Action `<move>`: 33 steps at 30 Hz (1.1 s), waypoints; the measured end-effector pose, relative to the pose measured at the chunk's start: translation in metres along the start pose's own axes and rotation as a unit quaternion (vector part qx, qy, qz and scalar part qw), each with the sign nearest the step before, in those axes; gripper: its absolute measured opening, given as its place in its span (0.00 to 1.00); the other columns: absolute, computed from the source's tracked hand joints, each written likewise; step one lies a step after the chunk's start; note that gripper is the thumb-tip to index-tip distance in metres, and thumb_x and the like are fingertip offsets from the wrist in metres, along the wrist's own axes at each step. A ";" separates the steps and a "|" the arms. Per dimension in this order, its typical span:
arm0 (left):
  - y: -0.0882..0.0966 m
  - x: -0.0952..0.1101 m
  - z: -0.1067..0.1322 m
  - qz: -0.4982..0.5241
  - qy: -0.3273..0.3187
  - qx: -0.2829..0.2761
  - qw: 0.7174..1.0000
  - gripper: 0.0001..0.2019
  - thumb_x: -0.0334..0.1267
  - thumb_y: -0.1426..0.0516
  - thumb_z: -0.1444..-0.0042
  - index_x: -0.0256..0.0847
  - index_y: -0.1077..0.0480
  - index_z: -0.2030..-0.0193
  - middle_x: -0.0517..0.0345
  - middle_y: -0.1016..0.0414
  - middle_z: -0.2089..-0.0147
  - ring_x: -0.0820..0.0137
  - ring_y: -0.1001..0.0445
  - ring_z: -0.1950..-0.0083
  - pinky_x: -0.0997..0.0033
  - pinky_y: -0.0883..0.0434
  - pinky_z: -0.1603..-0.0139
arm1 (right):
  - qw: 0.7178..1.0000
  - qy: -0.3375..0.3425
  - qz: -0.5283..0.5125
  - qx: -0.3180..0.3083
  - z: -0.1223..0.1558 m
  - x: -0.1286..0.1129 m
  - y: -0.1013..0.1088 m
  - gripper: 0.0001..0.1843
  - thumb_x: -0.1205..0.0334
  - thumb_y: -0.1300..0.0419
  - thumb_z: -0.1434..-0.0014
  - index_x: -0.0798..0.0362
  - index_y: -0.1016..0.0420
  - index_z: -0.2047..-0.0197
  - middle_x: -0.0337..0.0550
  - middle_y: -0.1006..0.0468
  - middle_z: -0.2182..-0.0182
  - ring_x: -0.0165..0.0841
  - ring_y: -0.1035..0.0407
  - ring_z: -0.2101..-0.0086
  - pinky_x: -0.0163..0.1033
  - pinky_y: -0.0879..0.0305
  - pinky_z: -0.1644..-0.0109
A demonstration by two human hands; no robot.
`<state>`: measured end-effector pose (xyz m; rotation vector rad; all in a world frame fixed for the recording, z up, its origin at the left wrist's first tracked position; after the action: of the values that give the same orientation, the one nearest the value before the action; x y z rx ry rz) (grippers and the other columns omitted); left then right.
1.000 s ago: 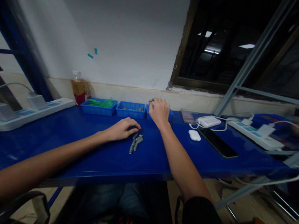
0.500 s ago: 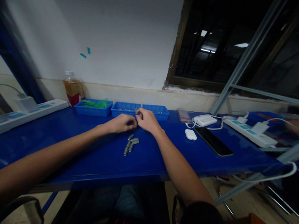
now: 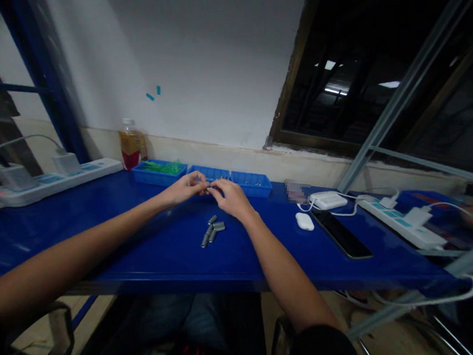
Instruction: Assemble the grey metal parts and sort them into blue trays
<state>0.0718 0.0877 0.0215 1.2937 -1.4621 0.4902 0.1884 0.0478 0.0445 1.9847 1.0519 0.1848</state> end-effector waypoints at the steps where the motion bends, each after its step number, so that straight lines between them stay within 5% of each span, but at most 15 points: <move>1: -0.001 0.002 0.001 -0.040 -0.006 0.003 0.999 0.11 0.45 0.47 0.45 0.39 0.39 0.64 0.58 0.29 0.72 0.71 0.30 0.69 0.69 0.34 0.63 | 0.999 -0.015 0.026 0.013 -0.001 0.005 0.005 0.09 0.61 0.48 0.38 0.53 0.28 0.62 0.44 0.25 0.66 0.33 0.33 0.63 0.35 0.42 0.58; 5: -0.027 0.023 0.016 -0.227 -0.084 -0.061 0.968 0.15 0.48 0.47 0.45 0.38 0.33 0.60 0.53 0.27 0.64 0.66 0.29 0.62 0.66 0.34 0.59 | 0.959 -0.179 0.185 0.121 0.005 0.049 0.036 0.11 0.57 0.47 0.40 0.55 0.29 0.62 0.49 0.26 0.66 0.37 0.34 0.62 0.39 0.44 0.56; 9: -0.062 0.040 0.037 -0.373 -0.152 -0.164 0.900 0.16 0.52 0.41 0.52 0.43 0.28 0.61 0.53 0.29 0.58 0.59 0.32 0.54 0.61 0.37 0.55 | 0.925 -0.255 0.251 0.129 0.015 0.075 0.044 0.12 0.59 0.44 0.43 0.56 0.30 0.59 0.50 0.26 0.65 0.40 0.35 0.62 0.41 0.44 0.58; 13: -0.061 0.030 0.036 -0.439 -0.117 -0.173 0.874 0.11 0.47 0.44 0.48 0.44 0.27 0.63 0.53 0.28 0.59 0.58 0.32 0.54 0.60 0.38 0.56 | 0.956 -0.224 0.162 0.101 0.013 0.064 0.032 0.10 0.57 0.45 0.43 0.55 0.30 0.62 0.42 0.27 0.73 0.33 0.35 0.70 0.36 0.43 0.64; 16: -0.045 0.018 0.028 -0.456 -0.100 -0.141 0.873 0.09 0.43 0.45 0.47 0.43 0.29 0.63 0.51 0.27 0.58 0.58 0.31 0.54 0.64 0.37 0.58 | 0.982 -0.182 0.049 -0.004 0.008 0.048 0.011 0.09 0.58 0.44 0.44 0.55 0.29 0.66 0.37 0.29 0.77 0.29 0.36 0.75 0.33 0.44 0.69; 22: -0.021 0.001 0.015 -0.410 -0.107 -0.131 0.896 0.06 0.37 0.47 0.47 0.41 0.29 0.66 0.54 0.28 0.66 0.65 0.29 0.64 0.71 0.36 0.63 | 0.962 -0.141 -0.078 -0.221 0.018 0.023 -0.032 0.05 0.64 0.41 0.47 0.55 0.29 0.66 0.34 0.30 0.78 0.25 0.38 0.77 0.30 0.45 0.72; 33: -0.005 -0.016 0.007 -0.391 -0.110 -0.172 0.897 0.09 0.35 0.47 0.51 0.41 0.25 0.68 0.54 0.26 0.66 0.67 0.29 0.64 0.73 0.35 0.60 | 0.980 -0.036 0.016 -0.193 0.012 0.011 -0.051 0.09 0.65 0.40 0.45 0.53 0.29 0.59 0.37 0.33 0.70 0.28 0.38 0.70 0.32 0.45 0.65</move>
<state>0.0710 0.0873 0.0038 1.5336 -1.0089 -0.4440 0.1706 0.0623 -0.0039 1.6436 0.8645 0.3086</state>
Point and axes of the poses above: each hand's wrist, its own z-axis away from the middle knuckle, its own y-axis out of the back of the hand, x = y × z, the point moved 7 cm from there along -z, towards the middle knuckle
